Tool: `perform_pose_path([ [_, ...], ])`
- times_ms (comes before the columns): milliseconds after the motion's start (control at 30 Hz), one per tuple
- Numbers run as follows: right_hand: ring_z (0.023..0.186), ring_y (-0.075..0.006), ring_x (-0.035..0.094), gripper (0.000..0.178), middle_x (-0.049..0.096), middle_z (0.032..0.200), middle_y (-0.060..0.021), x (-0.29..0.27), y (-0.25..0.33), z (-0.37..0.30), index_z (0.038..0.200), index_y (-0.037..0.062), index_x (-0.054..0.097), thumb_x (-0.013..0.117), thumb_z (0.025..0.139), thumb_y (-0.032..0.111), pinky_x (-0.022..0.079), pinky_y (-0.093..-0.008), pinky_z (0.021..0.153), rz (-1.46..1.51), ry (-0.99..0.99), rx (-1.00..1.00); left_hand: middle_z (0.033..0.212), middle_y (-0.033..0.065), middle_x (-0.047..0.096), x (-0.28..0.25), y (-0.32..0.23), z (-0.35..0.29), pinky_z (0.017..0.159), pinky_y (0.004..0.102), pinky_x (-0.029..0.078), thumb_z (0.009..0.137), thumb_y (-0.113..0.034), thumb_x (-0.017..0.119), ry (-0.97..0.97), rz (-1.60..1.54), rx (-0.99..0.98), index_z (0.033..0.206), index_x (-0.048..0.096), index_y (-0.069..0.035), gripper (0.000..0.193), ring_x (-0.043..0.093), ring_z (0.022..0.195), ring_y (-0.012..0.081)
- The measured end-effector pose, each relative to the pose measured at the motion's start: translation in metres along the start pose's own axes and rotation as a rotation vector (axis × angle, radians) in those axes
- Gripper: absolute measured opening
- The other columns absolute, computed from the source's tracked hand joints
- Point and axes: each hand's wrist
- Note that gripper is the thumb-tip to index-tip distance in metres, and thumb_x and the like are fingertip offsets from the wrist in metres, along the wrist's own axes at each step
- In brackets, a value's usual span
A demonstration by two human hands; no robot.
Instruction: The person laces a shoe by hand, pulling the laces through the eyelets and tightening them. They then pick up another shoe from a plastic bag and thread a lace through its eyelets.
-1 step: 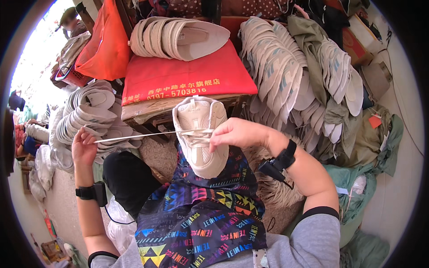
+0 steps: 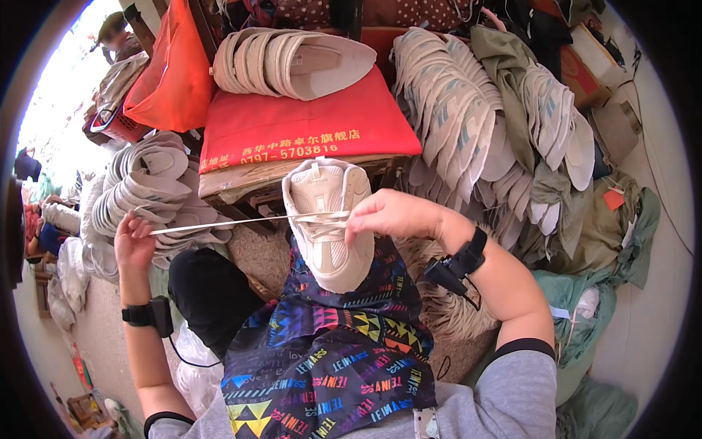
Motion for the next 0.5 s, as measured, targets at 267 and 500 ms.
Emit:
perform_pose_path([
  [267,0.067,-0.0012,0.047,0.028,0.053,0.079,0.0060,-0.039,0.008,-0.045,0.120,-0.0003,0.059,0.049,0.096,0.009,0.039,-0.0156,0.060,0.399,-0.506,-0.004,0.070,-0.0007,0.043,-0.003,-0.038,0.003,0.056,0.0253,0.034,0.100,-0.009,0.048,0.009,-0.014,0.171,0.097,0.058,0.000,0.014,0.035,0.057,0.0097],
  [500,0.055,0.0010,0.041,0.028,0.052,0.076,0.0060,-0.115,0.009,-0.136,0.119,0.0010,0.060,0.058,0.092,0.005,0.031,-0.0139,0.044,0.447,-1.058,-0.170,0.077,-0.0002,0.046,-0.002,-0.032,0.013,0.062,0.0253,0.037,0.102,-0.012,0.043,-0.047,0.045,0.213,0.121,0.055,0.004,0.028,0.038,0.062,0.0100],
])
Point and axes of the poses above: each hand's wrist, its own z-axis towards the middle knuckle, its own x-axis out of the palm, y = z × x
